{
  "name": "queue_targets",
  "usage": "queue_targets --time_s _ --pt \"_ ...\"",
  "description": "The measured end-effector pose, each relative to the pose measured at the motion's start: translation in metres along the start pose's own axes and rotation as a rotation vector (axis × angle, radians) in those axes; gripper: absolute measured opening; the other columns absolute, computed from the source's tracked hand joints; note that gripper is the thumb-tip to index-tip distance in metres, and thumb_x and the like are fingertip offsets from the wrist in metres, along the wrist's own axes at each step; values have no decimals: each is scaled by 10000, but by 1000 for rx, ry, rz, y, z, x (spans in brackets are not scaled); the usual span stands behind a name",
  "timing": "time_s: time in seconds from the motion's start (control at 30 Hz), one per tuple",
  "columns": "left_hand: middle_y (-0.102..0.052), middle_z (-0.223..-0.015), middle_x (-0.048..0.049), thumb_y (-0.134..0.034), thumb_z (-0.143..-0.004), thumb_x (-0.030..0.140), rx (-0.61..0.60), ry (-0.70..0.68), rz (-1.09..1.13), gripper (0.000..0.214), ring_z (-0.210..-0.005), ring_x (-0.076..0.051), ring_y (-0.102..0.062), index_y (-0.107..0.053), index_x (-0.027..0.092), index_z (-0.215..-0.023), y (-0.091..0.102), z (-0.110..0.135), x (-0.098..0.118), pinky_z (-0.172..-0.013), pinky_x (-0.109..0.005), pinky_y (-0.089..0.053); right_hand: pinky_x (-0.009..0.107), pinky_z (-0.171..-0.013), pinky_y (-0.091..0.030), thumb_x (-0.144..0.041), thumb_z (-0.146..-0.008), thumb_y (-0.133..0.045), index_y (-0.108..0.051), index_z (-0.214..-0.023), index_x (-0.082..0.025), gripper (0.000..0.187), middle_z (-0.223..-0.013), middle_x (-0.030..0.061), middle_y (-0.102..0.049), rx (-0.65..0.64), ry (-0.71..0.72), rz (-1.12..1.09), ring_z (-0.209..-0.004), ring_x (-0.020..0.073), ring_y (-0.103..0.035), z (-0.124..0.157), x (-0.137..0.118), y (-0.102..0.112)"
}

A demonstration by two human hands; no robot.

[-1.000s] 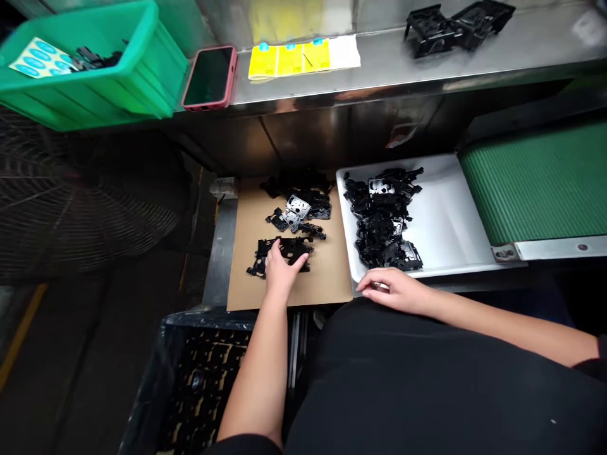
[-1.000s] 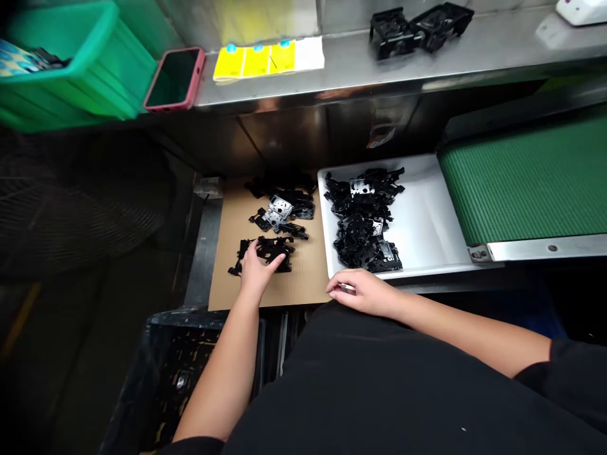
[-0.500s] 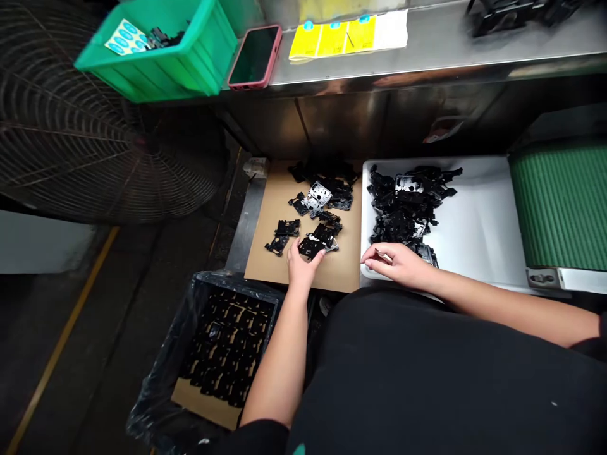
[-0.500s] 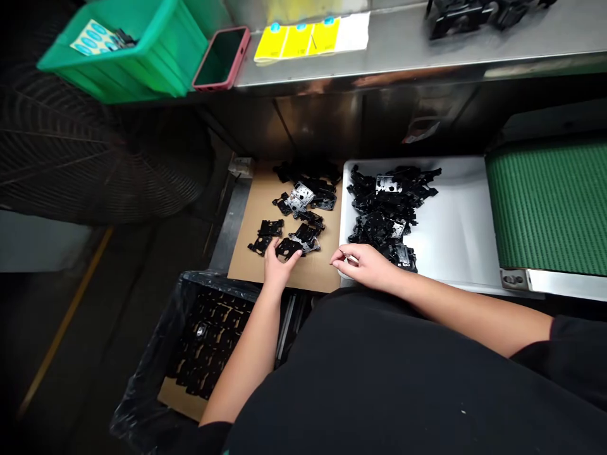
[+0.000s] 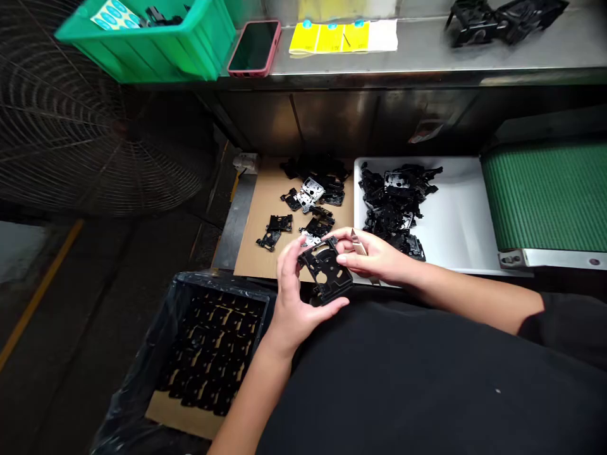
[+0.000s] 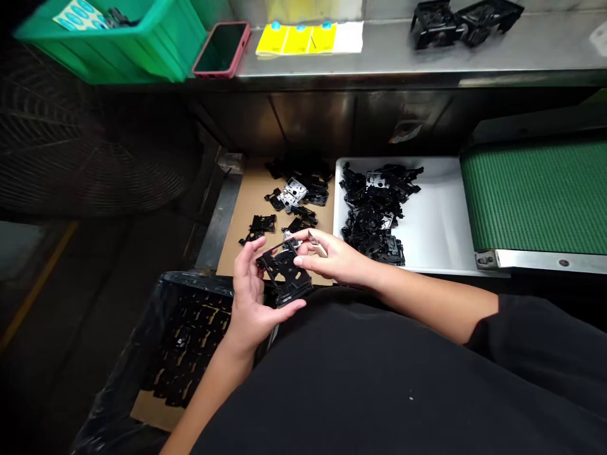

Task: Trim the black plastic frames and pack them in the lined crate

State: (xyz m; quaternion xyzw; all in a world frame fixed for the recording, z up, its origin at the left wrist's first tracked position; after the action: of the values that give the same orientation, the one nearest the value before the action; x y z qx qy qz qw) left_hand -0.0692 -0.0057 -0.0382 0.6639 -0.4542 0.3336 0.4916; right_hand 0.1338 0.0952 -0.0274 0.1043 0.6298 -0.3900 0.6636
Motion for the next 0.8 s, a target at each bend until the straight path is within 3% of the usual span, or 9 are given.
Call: queue_targets --time_s 0.07,0.13,0.27,0.33,0.43,0.5,0.6,0.7,0.8 --pt "-304 -1749 -141 -1024 -650 367 51 87 146 1331 -1533 -369 -482 -201 428 -1694 2 4 6 -1243 -562 -460 166 -421 -241 -413 -954 -787 -552 -1274 -239 434 -803 -93 -485 22 -28 -156 -504 25 -334 1 -1 -13" --pt "-379 -1720 -130 -974 -738 365 88 229 288 1223 -1500 -339 -530 -212 427 -1693 4 9 11 -1205 -514 -505 161 -421 -209 -424 -924 -823 -530 -1234 -251 460 -743 -111 -465 68 -30 -229 -490 27 -319 1 0 -25" --pt "-604 -1549 -55 -796 -923 408 180 489 545 706 -1429 -264 -599 -487 412 -1558 14 15 11 -1196 -450 -509 173 -423 -234 -432 -861 -883 -537 -1077 -232 454 -794 -85 -535 94 -28 -163 -505 27 -341 1 1 -37" --pt "-698 -1408 -53 -773 -936 405 142 550 593 483 -1315 -251 -670 -644 349 -1399 22 16 8 -1160 -435 -532 184 -440 -273 -473 -893 -847 -571 -1097 -218 427 -905 -47 -581 84 -11 -71 -536 27 -367 2 1 -36" --pt "-763 -1195 -74 -856 -861 326 26 610 581 352 -1132 -240 -724 -766 244 -1191 36 16 3 -1060 -388 -574 202 -559 -393 -433 -936 -806 -571 -1318 -237 489 -1013 -18 -600 66 34 81 -655 58 -474 3 2 -33" --pt "-757 -1173 -82 -895 -815 297 -21 637 579 321 -1075 -228 -721 -793 208 -1106 45 16 3 -1019 -356 -581 225 -634 -425 -347 -914 -823 -564 -1400 -248 559 -981 -31 -596 27 28 171 -699 76 -490 4 5 -34" --pt "-725 -1287 -77 -856 -859 360 -21 668 604 379 -1046 -213 -722 -761 257 -1211 51 16 5 -972 -354 -602 240 -648 -418 -284 -841 -872 -683 -1247 -203 455 -928 -28 -604 37 -5 179 -725 95 -487 3 13 -41" --pt "-658 -1471 -86 -849 -844 527 42 644 744 678 -1223 -262 -698 -624 347 -1457 46 17 6 -1023 -383 -603 236 -549 -370 -423 -892 -829 -644 -1214 -194 437 -873 -34 -601 143 -11 89 -639 91 -451 2 23 -53" --pt "-636 -1531 -96 -938 -757 471 54 592 837 830 -1361 -291 -644 -591 339 -1499 35 20 6 -1109 -373 -565 229 -465 -303 -574 -982 -693 -537 -1263 -231 470 -760 -75 -566 215 -7 28 -515 84 -385 1 31 -64"
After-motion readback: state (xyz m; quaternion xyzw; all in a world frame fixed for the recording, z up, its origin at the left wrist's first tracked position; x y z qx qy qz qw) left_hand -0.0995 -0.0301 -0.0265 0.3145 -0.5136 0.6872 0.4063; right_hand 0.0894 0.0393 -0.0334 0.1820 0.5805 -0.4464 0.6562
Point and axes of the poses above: each hand's wrist, its own z-axis away from the middle knuckle, its own y-axis out of the back of the hand, x = y × z, the point moved 1 cm from there along -z, towards the middle knuckle
